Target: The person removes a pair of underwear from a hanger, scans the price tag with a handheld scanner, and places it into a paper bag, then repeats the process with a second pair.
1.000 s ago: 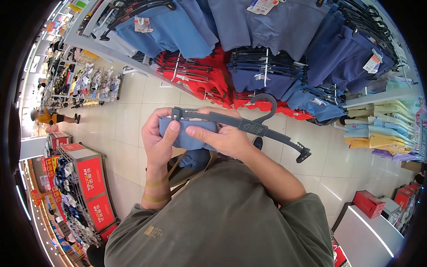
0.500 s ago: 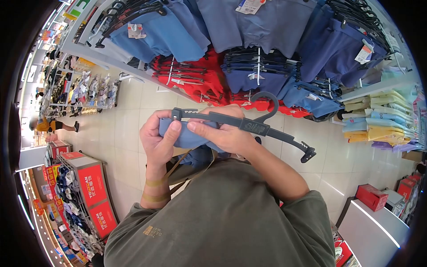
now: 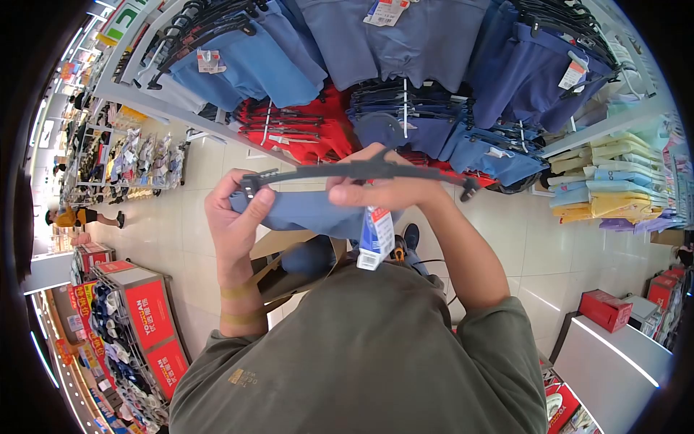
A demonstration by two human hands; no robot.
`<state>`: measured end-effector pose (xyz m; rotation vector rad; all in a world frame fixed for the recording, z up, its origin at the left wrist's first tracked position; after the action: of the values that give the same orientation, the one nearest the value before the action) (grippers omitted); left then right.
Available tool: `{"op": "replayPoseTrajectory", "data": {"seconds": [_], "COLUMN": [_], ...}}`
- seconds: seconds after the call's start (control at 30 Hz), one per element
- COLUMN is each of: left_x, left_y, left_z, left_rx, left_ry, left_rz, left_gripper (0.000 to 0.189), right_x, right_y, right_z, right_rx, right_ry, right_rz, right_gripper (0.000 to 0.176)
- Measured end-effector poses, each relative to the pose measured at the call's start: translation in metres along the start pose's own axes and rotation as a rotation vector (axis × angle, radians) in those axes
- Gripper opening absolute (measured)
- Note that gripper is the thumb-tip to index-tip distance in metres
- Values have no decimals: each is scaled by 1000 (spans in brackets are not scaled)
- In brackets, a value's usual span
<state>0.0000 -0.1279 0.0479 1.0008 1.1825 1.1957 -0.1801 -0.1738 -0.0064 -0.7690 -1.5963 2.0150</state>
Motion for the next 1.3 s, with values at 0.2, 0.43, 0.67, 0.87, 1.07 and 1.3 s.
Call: {"op": "replayPoseTrajectory", "data": {"seconds": [0.2,0.43,0.67,0.87,1.07,1.3], "left_x": [-6,-5,-7,-7,-2,3], "left_y": [-3,-31,-53,-59,-66,-85], "left_z": [37,63,70,73,88,117], "left_rx": [73,173,226,260,278,231], "left_ry": [152,220,195,196,211,210], "left_rz": [-52,6,33,34,42,90], "left_gripper": [16,18,17,18,19,20], "right_x": [24,56,74,64,45,24], "right_y": [42,30,22,6,-1,-20], "right_z": [-9,42,72,82,82,60], "right_rx": [-505,-259,-163,69,221,151], "right_ry": [-131,141,320,345,435,388], "right_rz": [-173,-180,-248,-299,-223,-192], "right_gripper": [22,20,18,29,35,27]}}
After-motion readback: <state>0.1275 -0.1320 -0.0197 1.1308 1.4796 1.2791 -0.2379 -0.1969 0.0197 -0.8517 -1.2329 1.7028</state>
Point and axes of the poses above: each hand's wrist, its own x-axis away from the middle knuckle, its own z-axis out of the back of the hand, y = z × x, the point moved 10 cm from there along -x, towards the middle knuckle, and after that the axes turned 1 degree about x, right-handed, at the moved point
